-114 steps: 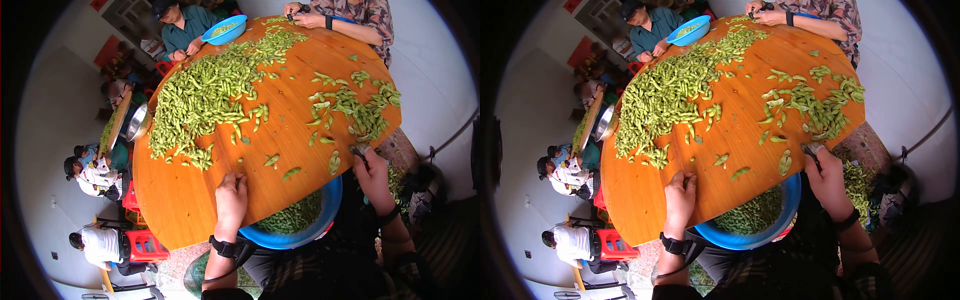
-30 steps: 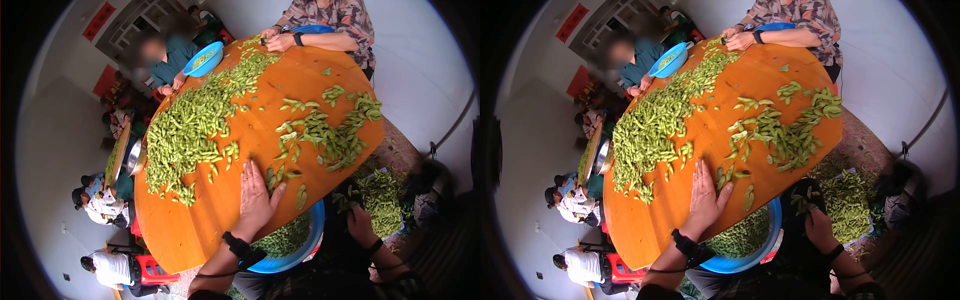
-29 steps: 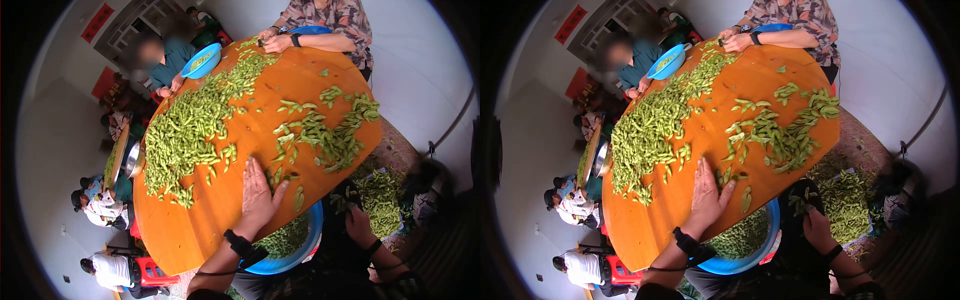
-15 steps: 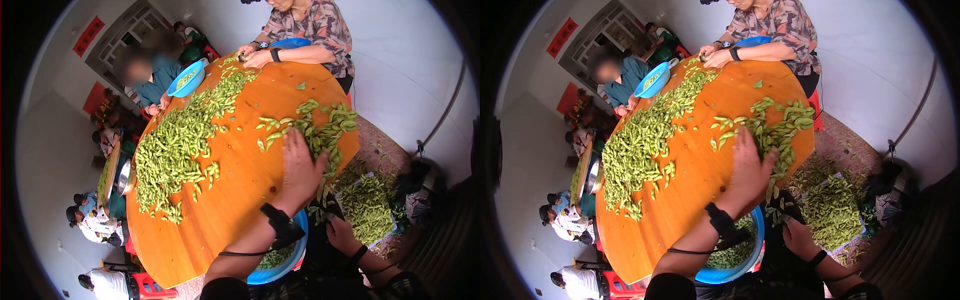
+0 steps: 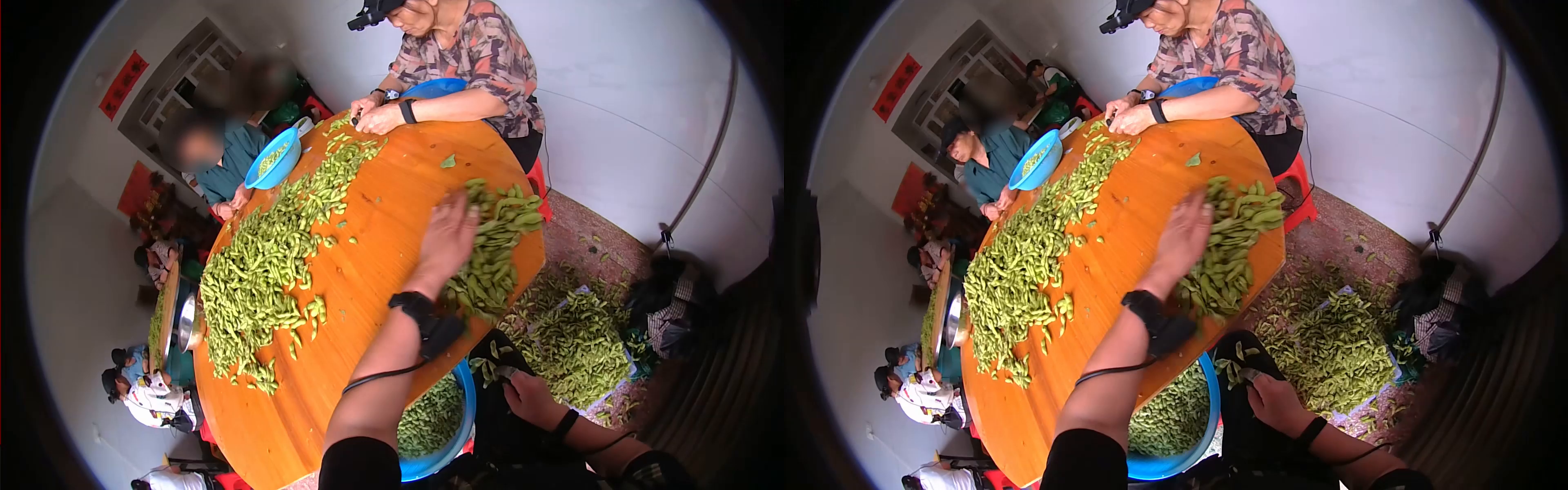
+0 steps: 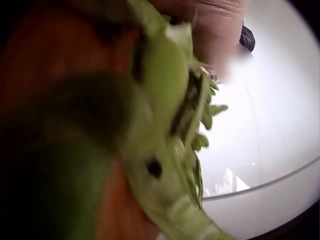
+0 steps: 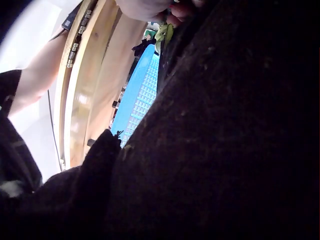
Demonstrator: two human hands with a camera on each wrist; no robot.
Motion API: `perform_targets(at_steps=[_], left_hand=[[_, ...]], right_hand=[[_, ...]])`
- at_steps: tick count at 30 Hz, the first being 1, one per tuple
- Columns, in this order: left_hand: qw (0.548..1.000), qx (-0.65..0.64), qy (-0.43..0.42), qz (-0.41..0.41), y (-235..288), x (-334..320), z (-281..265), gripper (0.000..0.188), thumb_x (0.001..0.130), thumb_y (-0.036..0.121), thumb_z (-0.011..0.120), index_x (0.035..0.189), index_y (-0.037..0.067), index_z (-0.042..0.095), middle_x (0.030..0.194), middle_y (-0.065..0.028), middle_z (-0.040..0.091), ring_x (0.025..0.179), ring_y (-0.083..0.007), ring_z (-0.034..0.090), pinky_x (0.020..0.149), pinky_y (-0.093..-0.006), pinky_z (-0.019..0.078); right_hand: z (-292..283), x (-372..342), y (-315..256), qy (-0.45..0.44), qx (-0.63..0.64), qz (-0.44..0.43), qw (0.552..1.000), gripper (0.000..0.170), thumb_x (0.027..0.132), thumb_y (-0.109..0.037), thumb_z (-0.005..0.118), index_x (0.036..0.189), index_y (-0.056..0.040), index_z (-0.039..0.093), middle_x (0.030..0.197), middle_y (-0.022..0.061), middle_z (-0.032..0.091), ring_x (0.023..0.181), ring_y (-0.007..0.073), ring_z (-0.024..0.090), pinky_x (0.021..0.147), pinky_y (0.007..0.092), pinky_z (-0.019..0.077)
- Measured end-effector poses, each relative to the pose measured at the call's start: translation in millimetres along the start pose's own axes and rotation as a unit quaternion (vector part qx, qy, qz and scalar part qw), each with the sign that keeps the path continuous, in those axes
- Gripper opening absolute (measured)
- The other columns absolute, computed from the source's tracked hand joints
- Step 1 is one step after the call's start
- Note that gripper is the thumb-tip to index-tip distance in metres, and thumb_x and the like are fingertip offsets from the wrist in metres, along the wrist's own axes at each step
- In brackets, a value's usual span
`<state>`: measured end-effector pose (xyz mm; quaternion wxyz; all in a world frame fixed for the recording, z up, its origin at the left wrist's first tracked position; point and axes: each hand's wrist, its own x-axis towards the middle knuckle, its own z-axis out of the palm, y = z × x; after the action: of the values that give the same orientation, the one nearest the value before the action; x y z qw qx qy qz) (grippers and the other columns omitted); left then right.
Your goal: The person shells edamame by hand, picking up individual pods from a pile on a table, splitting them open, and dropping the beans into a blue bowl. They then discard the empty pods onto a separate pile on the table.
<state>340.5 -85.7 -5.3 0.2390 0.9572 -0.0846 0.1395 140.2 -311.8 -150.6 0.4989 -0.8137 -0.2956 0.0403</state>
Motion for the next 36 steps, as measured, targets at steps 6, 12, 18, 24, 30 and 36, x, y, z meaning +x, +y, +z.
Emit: perform_targets(at_steps=[6, 12, 18, 24, 30, 36], left_hand=[[0.994, -0.021, 0.091, 0.064, 63.1, -12.5, 39.6, 0.047, 0.094, 0.031, 0.052, 0.126, -0.003, 0.051, 0.122, -0.0258, 0.055, 0.115, -0.0409, 0.051, 0.100, -0.0442, 0.0401], [0.955, -0.124, 0.179, 0.201, 147.0, -39.2, 75.6, 0.042, 0.089, 0.028, 0.059, 0.114, -0.005, 0.055, 0.119, -0.0251, 0.055, 0.117, -0.0416, 0.048, 0.100, -0.0526, 0.0361], [0.977, -0.182, 0.041, 0.104, 130.1, -105.0, -40.8, 0.029, 0.083, 0.019, 0.066, 0.107, 0.003, 0.062, 0.111, -0.0191, 0.058, 0.109, -0.0380, 0.054, 0.091, -0.0454, 0.0452], [0.971, 0.092, 0.152, -0.161, -19.9, -173.9, -147.4, 0.018, 0.081, 0.003, 0.057, 0.097, 0.002, 0.065, 0.089, -0.0176, 0.062, 0.079, -0.0335, 0.063, 0.069, -0.0407, 0.0523], [0.947, 0.225, 0.117, -0.199, -93.4, -182.8, -168.0, 0.021, 0.080, 0.011, 0.063, 0.099, 0.001, 0.062, 0.094, -0.0200, 0.060, 0.081, -0.0386, 0.063, 0.073, -0.0459, 0.0525], [0.945, 0.190, 0.088, -0.250, -96.5, -189.5, -147.0, 0.022, 0.083, 0.019, 0.067, 0.094, 0.000, 0.064, 0.088, -0.0183, 0.065, 0.080, -0.0368, 0.064, 0.070, -0.0428, 0.0510]], right_hand=[[1.9, 3.2, -7.8, 0.005, -0.001, 0.033, 0.999, 0.017, 0.084, -0.010, 0.060, 0.100, -0.0030, 0.061, 0.080, 0.0196, 0.061, 0.070, 0.0401, 0.060, 0.058, 0.0456, 0.0474], [24.6, 3.5, 10.3, 0.067, -0.042, -0.073, 0.994, 0.021, 0.084, -0.013, 0.060, 0.104, -0.0055, 0.061, 0.078, 0.0188, 0.060, 0.070, 0.0408, 0.058, 0.063, 0.0493, 0.0468], [7.4, 1.6, -2.6, 0.025, -0.013, -0.014, 1.000, 0.013, 0.084, -0.004, 0.059, 0.095, 0.0010, 0.054, 0.076, 0.0227, 0.057, 0.069, 0.0439, 0.056, 0.055, 0.0478, 0.0418], [13.8, 6.0, -5.7, 0.016, -0.039, -0.005, 0.999, 0.007, 0.084, -0.002, 0.057, 0.084, 0.0004, 0.050, 0.074, 0.0223, 0.054, 0.067, 0.0443, 0.054, 0.054, 0.0470, 0.0406], [18.8, 9.3, -7.7, 0.004, -0.061, -0.002, 0.998, 0.011, 0.084, -0.004, 0.058, 0.081, -0.0013, 0.048, 0.070, 0.0203, 0.054, 0.063, 0.0429, 0.055, 0.052, 0.0478, 0.0414], [19.4, 4.1, 1.9, -0.010, -0.079, 0.012, 0.997, 0.011, 0.083, -0.004, 0.059, 0.083, -0.0019, 0.048, 0.067, 0.0186, 0.053, 0.059, 0.0411, 0.054, 0.049, 0.0463, 0.0390]])
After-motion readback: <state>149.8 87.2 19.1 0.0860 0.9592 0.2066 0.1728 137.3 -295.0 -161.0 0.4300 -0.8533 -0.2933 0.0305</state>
